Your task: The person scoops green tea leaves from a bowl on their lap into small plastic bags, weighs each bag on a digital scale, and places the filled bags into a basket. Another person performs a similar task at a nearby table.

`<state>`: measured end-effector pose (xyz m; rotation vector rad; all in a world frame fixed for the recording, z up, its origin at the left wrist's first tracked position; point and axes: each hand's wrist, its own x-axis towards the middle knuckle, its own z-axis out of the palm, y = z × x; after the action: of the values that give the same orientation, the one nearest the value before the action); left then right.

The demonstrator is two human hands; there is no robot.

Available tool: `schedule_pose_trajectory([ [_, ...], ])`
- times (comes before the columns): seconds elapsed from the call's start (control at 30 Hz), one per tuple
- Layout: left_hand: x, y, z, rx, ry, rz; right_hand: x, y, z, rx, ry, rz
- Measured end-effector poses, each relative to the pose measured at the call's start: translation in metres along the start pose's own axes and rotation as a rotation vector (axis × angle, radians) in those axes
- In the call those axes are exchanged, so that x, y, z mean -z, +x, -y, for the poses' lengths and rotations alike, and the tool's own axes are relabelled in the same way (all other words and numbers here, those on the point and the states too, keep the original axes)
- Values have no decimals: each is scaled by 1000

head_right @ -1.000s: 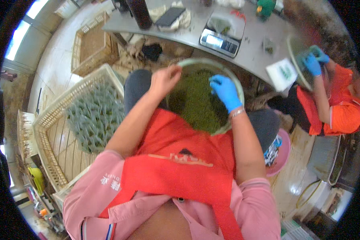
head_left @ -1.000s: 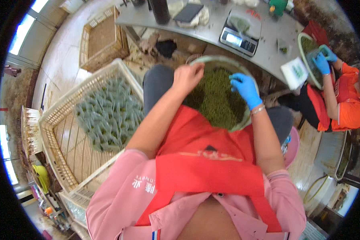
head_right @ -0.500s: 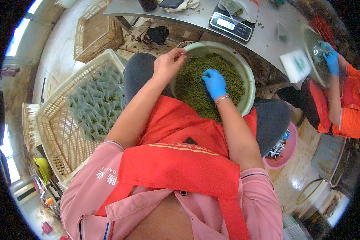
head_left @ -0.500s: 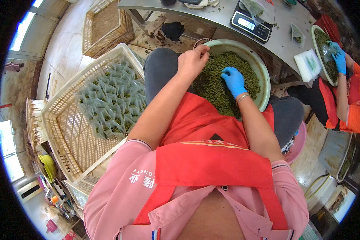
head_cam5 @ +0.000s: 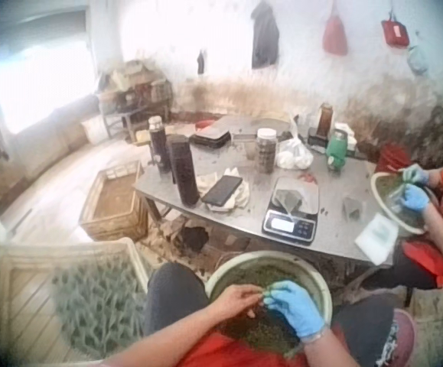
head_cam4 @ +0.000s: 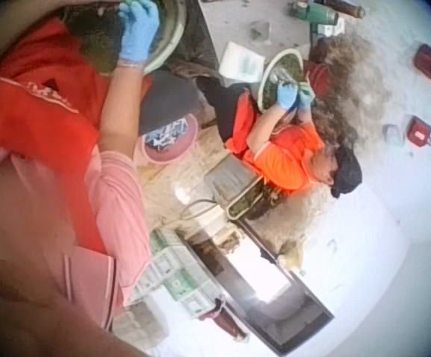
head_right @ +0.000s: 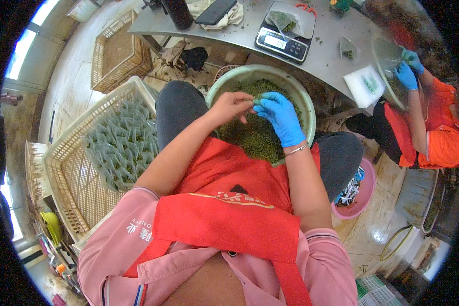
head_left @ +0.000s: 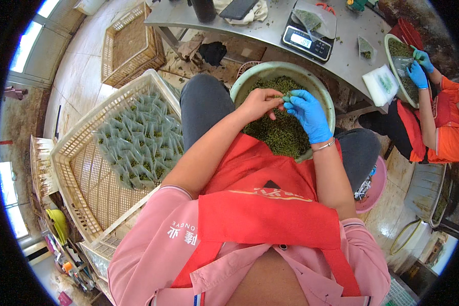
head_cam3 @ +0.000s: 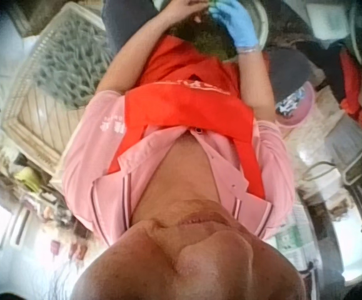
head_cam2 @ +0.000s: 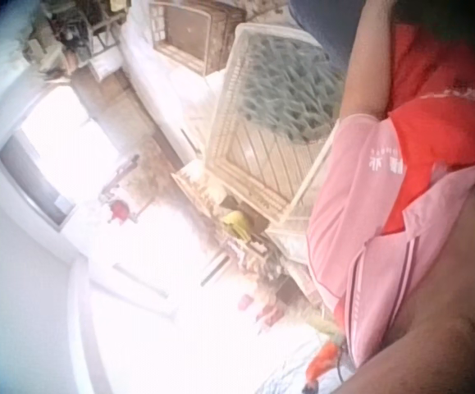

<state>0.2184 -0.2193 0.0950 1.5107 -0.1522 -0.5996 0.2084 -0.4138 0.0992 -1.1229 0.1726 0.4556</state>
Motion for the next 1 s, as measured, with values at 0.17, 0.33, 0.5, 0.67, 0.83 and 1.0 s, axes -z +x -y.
schedule_pose_trajectory([
  [0.17,5,2,14,-93,-50,-107,-4,-7,8,66,147,-114],
  [0.33,9,-1,4,-41,64,-148,-14,43,72,505,195,-143],
  [0.5,6,-4,8,-55,105,-128,-2,72,96,438,134,-153],
  [0.67,9,-5,6,-87,248,-169,18,37,13,207,-331,-275],
  [0.83,1,-11,-1,-27,449,-193,24,26,-48,380,-1421,-126],
  [1.0,-3,-5,13,-172,786,-178,31,22,-101,197,-1629,-33],
])
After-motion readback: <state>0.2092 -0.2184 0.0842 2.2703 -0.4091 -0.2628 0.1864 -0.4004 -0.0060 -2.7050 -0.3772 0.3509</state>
